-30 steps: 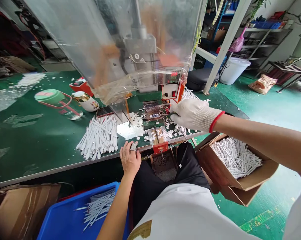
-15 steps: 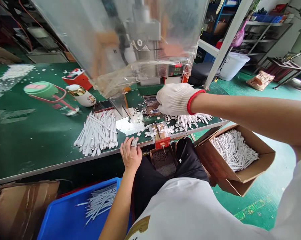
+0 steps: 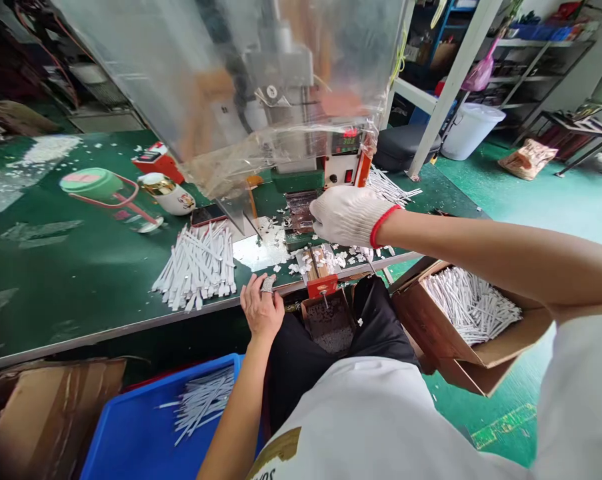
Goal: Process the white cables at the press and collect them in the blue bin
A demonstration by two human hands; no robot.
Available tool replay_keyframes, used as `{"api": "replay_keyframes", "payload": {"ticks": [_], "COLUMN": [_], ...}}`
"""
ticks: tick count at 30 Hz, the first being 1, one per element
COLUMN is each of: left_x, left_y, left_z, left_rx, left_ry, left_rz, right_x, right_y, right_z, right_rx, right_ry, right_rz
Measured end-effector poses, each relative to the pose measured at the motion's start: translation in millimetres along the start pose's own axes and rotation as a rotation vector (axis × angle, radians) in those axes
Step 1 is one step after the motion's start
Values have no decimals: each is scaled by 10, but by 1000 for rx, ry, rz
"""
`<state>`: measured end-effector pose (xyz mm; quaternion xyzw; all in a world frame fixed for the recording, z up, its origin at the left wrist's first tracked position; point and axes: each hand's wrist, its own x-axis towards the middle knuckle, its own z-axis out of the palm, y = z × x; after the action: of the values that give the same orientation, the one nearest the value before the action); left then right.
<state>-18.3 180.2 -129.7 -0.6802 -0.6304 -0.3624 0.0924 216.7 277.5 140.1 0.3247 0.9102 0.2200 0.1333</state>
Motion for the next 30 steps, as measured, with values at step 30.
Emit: {"api": "replay_keyframes", "payload": {"ticks": [30], "left_x": [533], "left_y": [318], "left_z": [23], "left_rx": [-225], "left_ry": [-338], "left_rz": [114], "right_x": [61], "right_y": [-329], "right_z": [1418], "right_rx": [975], "right_ry": [-119], "right_rz": [439]}}
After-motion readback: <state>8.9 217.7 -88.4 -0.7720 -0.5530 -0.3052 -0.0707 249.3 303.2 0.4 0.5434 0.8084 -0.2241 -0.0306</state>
